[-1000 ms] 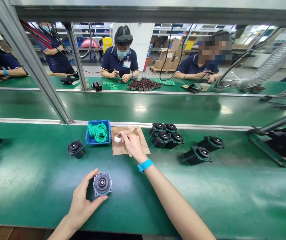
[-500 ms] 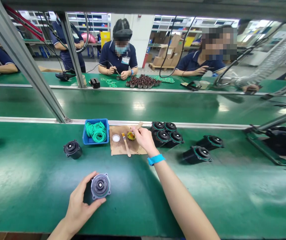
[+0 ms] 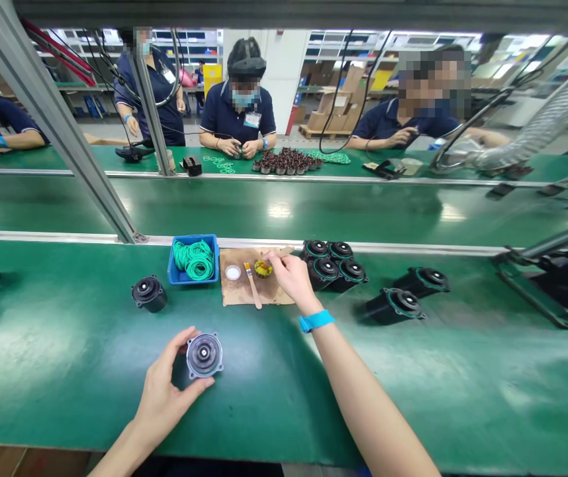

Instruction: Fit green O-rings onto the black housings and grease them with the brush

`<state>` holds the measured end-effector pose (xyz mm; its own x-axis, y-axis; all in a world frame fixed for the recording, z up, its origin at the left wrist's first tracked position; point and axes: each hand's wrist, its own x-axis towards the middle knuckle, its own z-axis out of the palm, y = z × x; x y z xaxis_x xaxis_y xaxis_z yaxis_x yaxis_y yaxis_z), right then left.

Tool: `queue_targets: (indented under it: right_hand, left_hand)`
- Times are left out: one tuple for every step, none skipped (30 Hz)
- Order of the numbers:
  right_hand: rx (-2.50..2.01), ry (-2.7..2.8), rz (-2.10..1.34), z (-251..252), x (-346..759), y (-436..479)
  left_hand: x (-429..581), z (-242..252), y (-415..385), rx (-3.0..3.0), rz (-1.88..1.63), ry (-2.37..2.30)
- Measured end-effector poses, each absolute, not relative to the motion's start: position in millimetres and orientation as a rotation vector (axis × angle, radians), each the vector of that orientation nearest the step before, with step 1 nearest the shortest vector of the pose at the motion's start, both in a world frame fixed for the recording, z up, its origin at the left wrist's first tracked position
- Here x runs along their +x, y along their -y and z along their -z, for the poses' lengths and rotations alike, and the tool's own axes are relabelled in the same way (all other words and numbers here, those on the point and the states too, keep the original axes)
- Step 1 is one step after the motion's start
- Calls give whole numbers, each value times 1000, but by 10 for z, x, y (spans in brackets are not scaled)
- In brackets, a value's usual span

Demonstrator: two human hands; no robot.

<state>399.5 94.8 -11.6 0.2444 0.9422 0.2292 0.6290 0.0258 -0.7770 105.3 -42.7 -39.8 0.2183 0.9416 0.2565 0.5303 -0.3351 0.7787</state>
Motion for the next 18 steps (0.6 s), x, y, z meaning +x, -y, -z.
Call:
queue_targets:
  right_hand:
    - [-1674,1476,-477,129,3996,-937]
    - [-1658,1482,-477,139,3997,-923]
    - [-1644,1488,-476,147,3999,-907]
    - [-1632,1492,-475,151,4002,-890]
    - [-1624,1495,-474,153,4006,-873]
    - [-1619,1496,-474,153,4011,-857]
    - [-1616,1497,-474,152,4018,-845]
    - [-1614,1498,-475,149,4027,-835]
    - [-1612,1497,-476,145,4037,-829]
    - [-1612,1496,-477,141,4048,-826]
    - [-1611,1494,-479,134,4059,-825]
    - [-1611,1491,-481,125,4068,-825]
    - [-1610,1486,-482,114,4076,-827]
    - [-1608,1478,-481,102,4080,-829]
    - [-1602,1468,-476,89,4081,-831]
    - [-1592,1454,-469,75,4077,-832]
    - [-1578,1438,-461,64,4070,-834]
    - [-1559,1424,-456,54,4058,-835]
  left_hand:
    - [1059,401,425,1944,-995,-1358]
    - [1062,409,424,1939,-1000,-1355]
    - [1062,419,425,1937,-1008,-1351]
    - [1061,430,425,1935,-1017,-1346]
    - [1060,440,426,1935,-1024,-1338]
    - [1059,447,426,1935,-1031,-1332]
    - [1058,452,427,1935,-1038,-1327]
    - [1058,453,426,1934,-1042,-1324]
    - [1059,452,426,1933,-1047,-1325]
    - [1061,450,426,1930,-1052,-1327]
    - [1063,448,425,1927,-1058,-1327]
    - [1066,446,424,1924,-1062,-1327]
    - [1068,444,423,1923,-1066,-1325]
    - [1071,443,422,1923,-1070,-1322]
    - [1074,441,420,1923,-1072,-1321]
    - [1076,437,419,1923,-1071,-1320]
    - [1078,431,418,1925,-1070,-1321]
    - [1080,423,418,1927,-1067,-1321]
